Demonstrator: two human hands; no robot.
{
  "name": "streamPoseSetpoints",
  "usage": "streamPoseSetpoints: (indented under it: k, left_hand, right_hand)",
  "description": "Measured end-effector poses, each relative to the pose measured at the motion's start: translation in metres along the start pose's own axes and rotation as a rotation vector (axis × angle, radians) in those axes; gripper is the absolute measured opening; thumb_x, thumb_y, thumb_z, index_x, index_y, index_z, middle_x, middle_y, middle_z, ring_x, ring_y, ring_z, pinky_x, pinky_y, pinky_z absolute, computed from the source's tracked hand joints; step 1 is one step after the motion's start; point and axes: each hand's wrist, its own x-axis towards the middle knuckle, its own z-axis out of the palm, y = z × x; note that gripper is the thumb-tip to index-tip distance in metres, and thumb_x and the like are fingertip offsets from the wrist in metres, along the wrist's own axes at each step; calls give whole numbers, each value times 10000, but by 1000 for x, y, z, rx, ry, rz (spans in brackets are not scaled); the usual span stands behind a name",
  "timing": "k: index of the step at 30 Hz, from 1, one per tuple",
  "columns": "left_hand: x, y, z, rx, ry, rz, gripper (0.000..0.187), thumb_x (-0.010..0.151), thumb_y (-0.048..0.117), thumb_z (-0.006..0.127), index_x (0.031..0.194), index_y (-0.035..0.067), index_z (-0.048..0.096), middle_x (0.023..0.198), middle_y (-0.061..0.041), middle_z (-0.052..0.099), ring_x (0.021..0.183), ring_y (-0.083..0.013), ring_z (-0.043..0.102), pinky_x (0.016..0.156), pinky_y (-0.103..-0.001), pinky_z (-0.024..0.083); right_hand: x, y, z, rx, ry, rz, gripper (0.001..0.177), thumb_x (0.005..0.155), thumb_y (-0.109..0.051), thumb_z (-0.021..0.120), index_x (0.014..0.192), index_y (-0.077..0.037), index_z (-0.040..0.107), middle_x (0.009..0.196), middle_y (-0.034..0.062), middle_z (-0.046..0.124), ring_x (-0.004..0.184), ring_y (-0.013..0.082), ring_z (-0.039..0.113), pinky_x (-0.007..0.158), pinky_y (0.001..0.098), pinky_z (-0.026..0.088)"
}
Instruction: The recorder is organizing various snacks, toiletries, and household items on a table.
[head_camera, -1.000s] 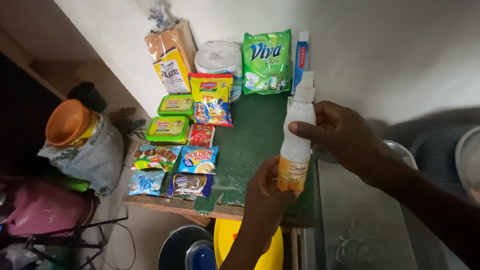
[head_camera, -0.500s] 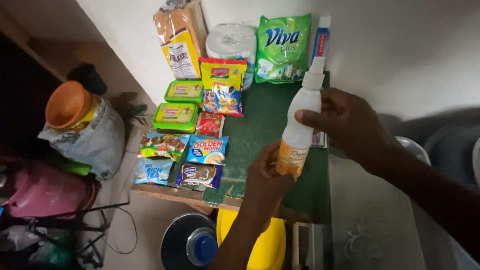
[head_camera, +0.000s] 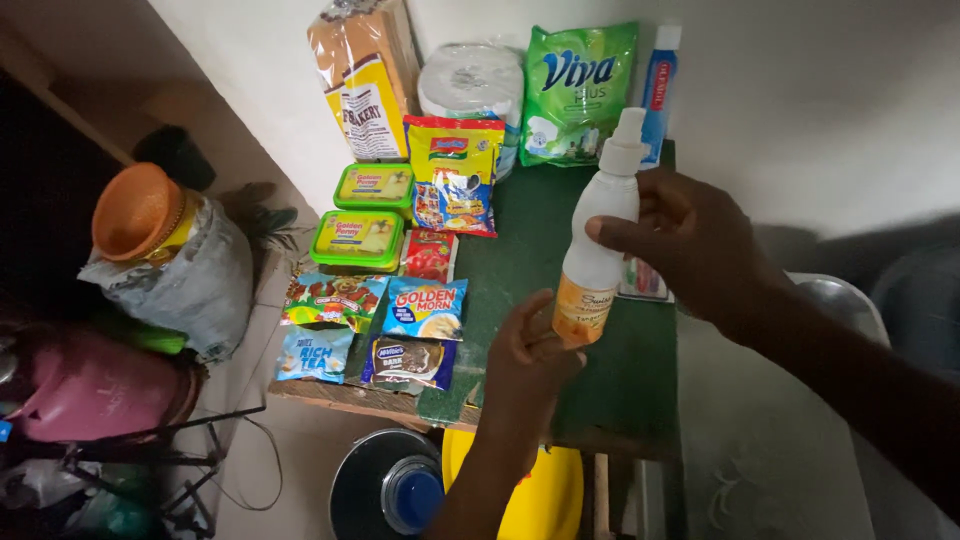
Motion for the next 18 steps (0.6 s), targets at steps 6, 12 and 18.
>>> streamPoseSetpoints:
  k: [6, 12, 18]
  left_hand:
    - [5, -18, -13, -51, -36, 56, 719, 771, -33, 691, 1461, 33, 501, 1195, -136, 643, 1062, -206, 663, 913, -325, 555]
    - [13, -28, -18, -97, -5, 5, 742, 762, -42, 683, 1470, 56, 483, 1230, -155, 606, 1055, -221, 674, 907, -331, 569]
    - [13, -12, -14, -55, 4, -81, 718, 787, -34, 676, 1469, 56, 473, 1254, -165, 625, 1075, -217, 689, 912, -324, 576]
  right_hand:
    - [23, 8, 2, 26, -1, -139, 452, 879, -351, 740, 1170, -15, 658, 1003, 120, 766, 918, 202, 753, 809, 367, 613]
    - [45, -3, 1, -170, -5, -131, 418, 933, -364, 712, 1143, -6, 669, 977, 147, 751, 898, 227, 737, 805, 400, 588]
    - [78, 7, 1, -179, -8, -162, 415, 941, -369, 680, 1141, -9, 634, 1042, 147, 740, 920, 208, 742, 817, 393, 601]
